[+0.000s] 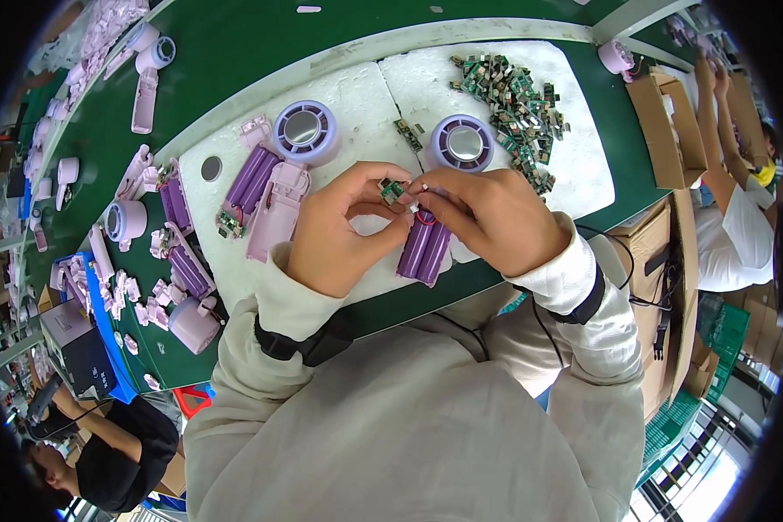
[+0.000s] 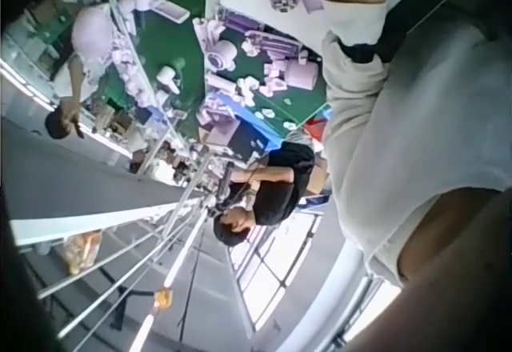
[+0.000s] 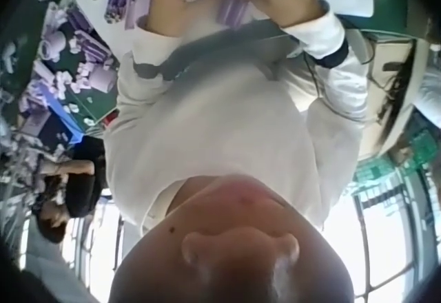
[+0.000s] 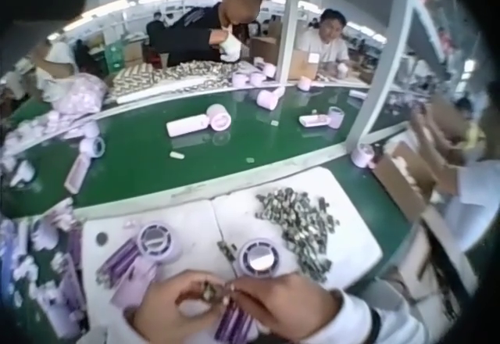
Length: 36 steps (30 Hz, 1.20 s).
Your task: Assembling small electronic components and PCBs into handheld fan housings.
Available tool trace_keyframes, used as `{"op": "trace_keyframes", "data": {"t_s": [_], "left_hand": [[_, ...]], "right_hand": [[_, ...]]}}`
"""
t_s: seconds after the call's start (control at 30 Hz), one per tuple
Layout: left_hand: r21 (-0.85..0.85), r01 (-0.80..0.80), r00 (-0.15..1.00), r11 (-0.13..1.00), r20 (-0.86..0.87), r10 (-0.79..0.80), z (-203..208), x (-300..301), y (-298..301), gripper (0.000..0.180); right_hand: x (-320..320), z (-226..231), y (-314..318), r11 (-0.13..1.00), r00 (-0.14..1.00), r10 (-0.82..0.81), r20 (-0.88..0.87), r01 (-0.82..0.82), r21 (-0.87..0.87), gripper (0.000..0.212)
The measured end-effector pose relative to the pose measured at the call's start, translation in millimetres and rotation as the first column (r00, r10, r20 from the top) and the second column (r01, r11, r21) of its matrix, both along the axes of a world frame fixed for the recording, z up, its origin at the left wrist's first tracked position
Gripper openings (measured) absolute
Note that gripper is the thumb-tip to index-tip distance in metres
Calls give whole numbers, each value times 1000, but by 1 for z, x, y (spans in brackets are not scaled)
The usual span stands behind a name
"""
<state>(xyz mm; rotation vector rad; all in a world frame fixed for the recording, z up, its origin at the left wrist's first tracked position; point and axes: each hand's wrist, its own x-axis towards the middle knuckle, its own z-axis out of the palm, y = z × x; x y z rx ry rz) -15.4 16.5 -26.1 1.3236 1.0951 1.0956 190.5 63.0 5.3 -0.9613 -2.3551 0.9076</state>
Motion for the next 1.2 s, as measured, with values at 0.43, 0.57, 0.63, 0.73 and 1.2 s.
{"op": "trace_keyframes", "data": {"t_s": [0.43,0.57,0.63,0.73,1.2], "left_hand": [[-50,-68,993,996,-97,63,-2,0,-3,32],[-37,-19,998,999,-54,17,2,1,-2,33],[-6,-20,998,1000,-59,20,2,2,-2,32],[55,-22,997,998,-67,26,2,4,1,30],[62,-100,983,993,-150,108,-1,8,-7,32]], "right_hand": [[0,4,2,999,1000,25,14,-24,-28,17],[1,3,1,999,1000,11,9,-11,-32,17],[1,0,1,1000,1000,4,-21,-4,-12,17],[1,1,2,1000,1000,5,-16,-6,-13,16],[1,-1,1,1000,1000,-1,-23,1,-4,17]]}}
